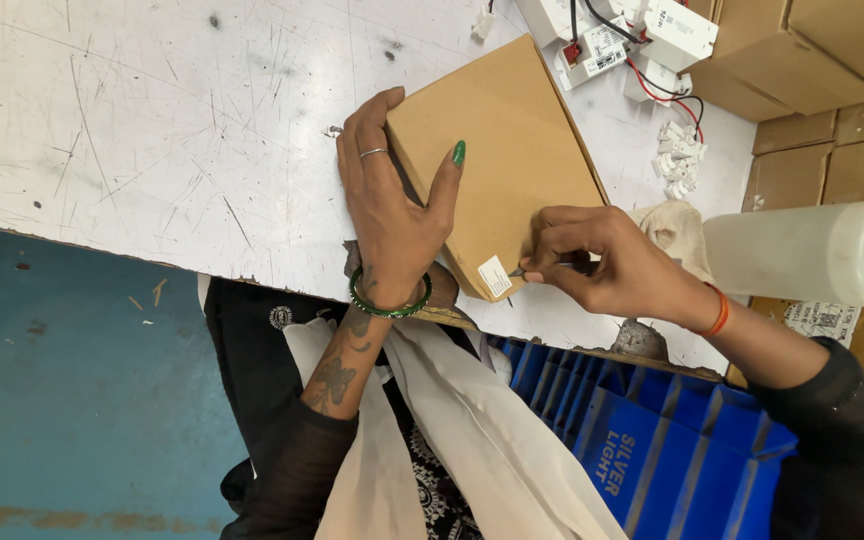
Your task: The person uses a small metal tool to scrape and peel adhesive labels off the surface of small cardboard boxes. They work on one box at a time, scraping the label, peeling it off, and then moving to the next box.
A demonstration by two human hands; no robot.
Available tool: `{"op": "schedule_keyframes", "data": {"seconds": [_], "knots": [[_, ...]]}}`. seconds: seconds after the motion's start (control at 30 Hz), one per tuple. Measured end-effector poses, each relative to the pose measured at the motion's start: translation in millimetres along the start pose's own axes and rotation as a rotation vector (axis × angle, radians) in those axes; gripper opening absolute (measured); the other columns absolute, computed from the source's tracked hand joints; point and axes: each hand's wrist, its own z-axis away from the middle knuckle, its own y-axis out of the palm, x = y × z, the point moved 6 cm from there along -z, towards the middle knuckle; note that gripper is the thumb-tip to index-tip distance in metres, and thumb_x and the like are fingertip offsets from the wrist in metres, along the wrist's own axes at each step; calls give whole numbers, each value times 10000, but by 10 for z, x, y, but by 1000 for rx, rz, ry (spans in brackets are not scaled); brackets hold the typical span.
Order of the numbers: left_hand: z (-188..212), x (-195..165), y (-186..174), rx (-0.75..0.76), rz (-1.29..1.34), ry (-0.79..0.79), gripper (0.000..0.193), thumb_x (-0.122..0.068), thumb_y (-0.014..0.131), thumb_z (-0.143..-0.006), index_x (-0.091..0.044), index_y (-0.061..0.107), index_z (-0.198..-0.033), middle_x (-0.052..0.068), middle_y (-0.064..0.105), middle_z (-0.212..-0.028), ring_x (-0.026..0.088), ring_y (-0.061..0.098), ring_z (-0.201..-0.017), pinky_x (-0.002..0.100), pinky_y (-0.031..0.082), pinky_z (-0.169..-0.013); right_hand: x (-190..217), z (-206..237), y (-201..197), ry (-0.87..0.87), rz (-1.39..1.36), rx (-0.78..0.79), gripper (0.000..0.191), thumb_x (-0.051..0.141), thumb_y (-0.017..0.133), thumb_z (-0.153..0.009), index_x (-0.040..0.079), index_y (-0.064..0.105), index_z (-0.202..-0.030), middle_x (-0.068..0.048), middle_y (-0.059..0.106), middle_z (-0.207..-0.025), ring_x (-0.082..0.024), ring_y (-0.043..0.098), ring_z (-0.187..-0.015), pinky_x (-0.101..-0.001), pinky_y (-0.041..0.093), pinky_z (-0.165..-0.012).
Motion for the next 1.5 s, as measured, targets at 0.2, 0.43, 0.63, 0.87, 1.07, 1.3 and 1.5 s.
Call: {"op": "schedule_keyframes", "data": {"seconds": [0.2, 0.43, 0.63, 0.87, 1.07, 1.3, 1.5], "knots": [[-3, -18, -15, -4, 7, 3, 632, -183, 791, -947, -5, 448, -1447, 171, 542, -1398, 336, 524, -1309, 493, 409, -1161, 36, -15, -15, -96, -37, 65, 66, -56, 672, -801, 4, 680, -775, -66, 691, -850, -170, 689, -781, -301, 527, -659], [15, -37, -1, -12, 14, 20, 628, -171, 790, -961, -5, 445, -1458, 169, 545, -1408, 326, 523, -1297, 492, 407, -1181, -29, 52, -16, -96, -20, 76, 70, -25, 736, -799, 8, 680, -774, -65, 693, -837, -205, 673, -767, -328, 520, -666], [28, -78, -11, -22, 3, 40, 627, -171, 788, -962, -5, 442, -1458, 170, 546, -1401, 337, 520, -1325, 491, 411, -1173, -61, 142, -19, -120, -87, -21, 84, -5, 764, -830, 14, 690, -793, -58, 679, -821, -180, 618, -764, -319, 468, -662], [40, -83, 2, -25, -4, 49, 624, -182, 793, -972, -12, 440, -1458, 164, 549, -1386, 317, 527, -1279, 492, 416, -1160, -75, 199, -8, -68, -58, -89, 89, 18, 774, -831, 26, 700, -781, -37, 647, -779, -131, 548, -672, -298, 414, -582], [45, -59, 22, -18, 1, 37, 631, -184, 793, -967, -13, 438, -1461, 168, 544, -1386, 330, 522, -1313, 490, 417, -1155, -64, 171, 6, 24, -44, -75, 105, 35, 751, -841, 22, 687, -760, -16, 637, -775, -87, 466, -559, -269, 348, -477], [43, -41, 21, -22, 4, 42, 629, -180, 795, -976, -21, 438, -1468, 165, 541, -1400, 316, 520, -1277, 460, 417, -1121, -37, 121, 6, 0, -7, -40, 54, 3, 719, -817, 29, 707, -770, -15, 652, -785, -92, 505, -565, -275, 374, -480], [33, -19, 25, -19, 12, 34, 645, -160, 791, -952, -14, 433, -1469, 169, 535, -1415, 322, 514, -1290, 488, 411, -1178, -61, 90, -6, -58, -35, -24, 104, 6, 730, -818, 19, 663, -741, -26, 651, -784, -111, 519, -602, -292, 372, -508]]}}
